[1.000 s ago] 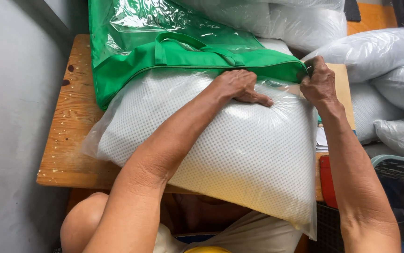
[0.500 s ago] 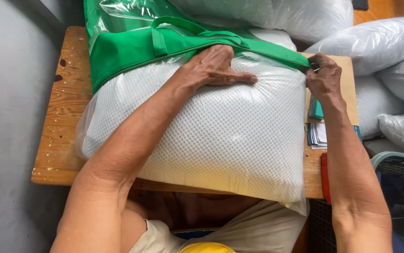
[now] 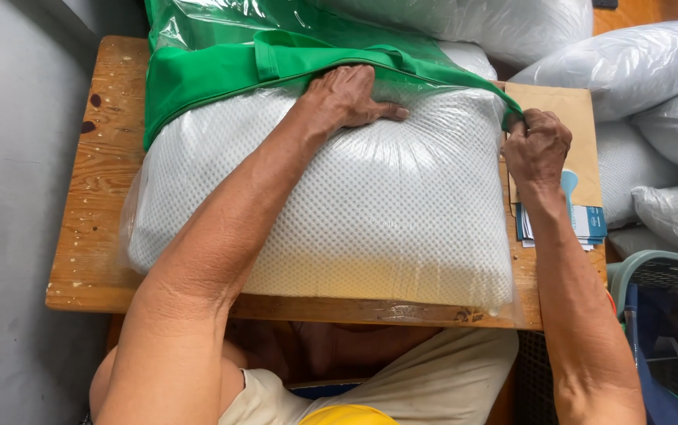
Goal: The person places a white mesh-wrapped pillow into a green and clear plastic bag, adjusts the contents, and smooths the bag. The person then picks up a product label and places it on the front of the bag.
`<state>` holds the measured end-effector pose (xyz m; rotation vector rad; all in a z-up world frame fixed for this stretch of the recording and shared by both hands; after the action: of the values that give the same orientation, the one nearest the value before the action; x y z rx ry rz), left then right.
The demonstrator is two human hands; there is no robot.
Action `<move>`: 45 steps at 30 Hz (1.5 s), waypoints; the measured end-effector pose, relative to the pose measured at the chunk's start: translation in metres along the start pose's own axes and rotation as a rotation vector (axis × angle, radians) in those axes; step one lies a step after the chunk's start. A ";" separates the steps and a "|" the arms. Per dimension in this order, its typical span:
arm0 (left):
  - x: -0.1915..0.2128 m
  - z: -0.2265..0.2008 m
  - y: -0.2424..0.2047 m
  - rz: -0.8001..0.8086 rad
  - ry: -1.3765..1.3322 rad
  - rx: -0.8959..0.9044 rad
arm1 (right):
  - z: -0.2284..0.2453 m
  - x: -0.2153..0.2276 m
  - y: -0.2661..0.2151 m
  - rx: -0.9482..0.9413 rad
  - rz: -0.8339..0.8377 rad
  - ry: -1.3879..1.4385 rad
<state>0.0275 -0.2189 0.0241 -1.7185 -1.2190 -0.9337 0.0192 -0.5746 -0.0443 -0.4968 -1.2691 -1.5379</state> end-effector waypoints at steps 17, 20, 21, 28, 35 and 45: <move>-0.008 -0.007 -0.017 0.271 -0.183 0.215 | 0.045 0.040 -0.088 0.331 -0.345 -0.030; -0.007 -0.010 -0.023 0.280 -0.159 0.154 | 0.004 0.022 -0.099 0.320 -0.316 -0.052; -0.006 -0.010 -0.026 0.282 -0.153 0.136 | -0.002 0.019 -0.099 0.252 -0.133 -0.016; 0.003 -0.019 -0.059 0.290 -0.098 0.014 | 0.004 0.033 -0.066 -0.317 0.586 0.089; 0.023 -0.032 -0.100 0.306 -0.037 -0.119 | 0.005 0.023 -0.072 -0.262 0.594 -0.038; 0.084 0.104 -0.156 -0.491 -0.276 -0.307 | 0.004 0.019 -0.089 -0.359 0.500 0.199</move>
<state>-0.0885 -0.0624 0.0890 -1.8658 -1.8105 -1.2511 -0.0677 -0.5874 -0.0690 -0.8016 -0.6488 -1.3425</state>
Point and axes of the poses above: each hand's wrist, its own y-axis towards the middle knuckle, its own x-axis out of the back of the hand, z = x × y, the point moved 1 cm from there along y, towards the middle knuckle
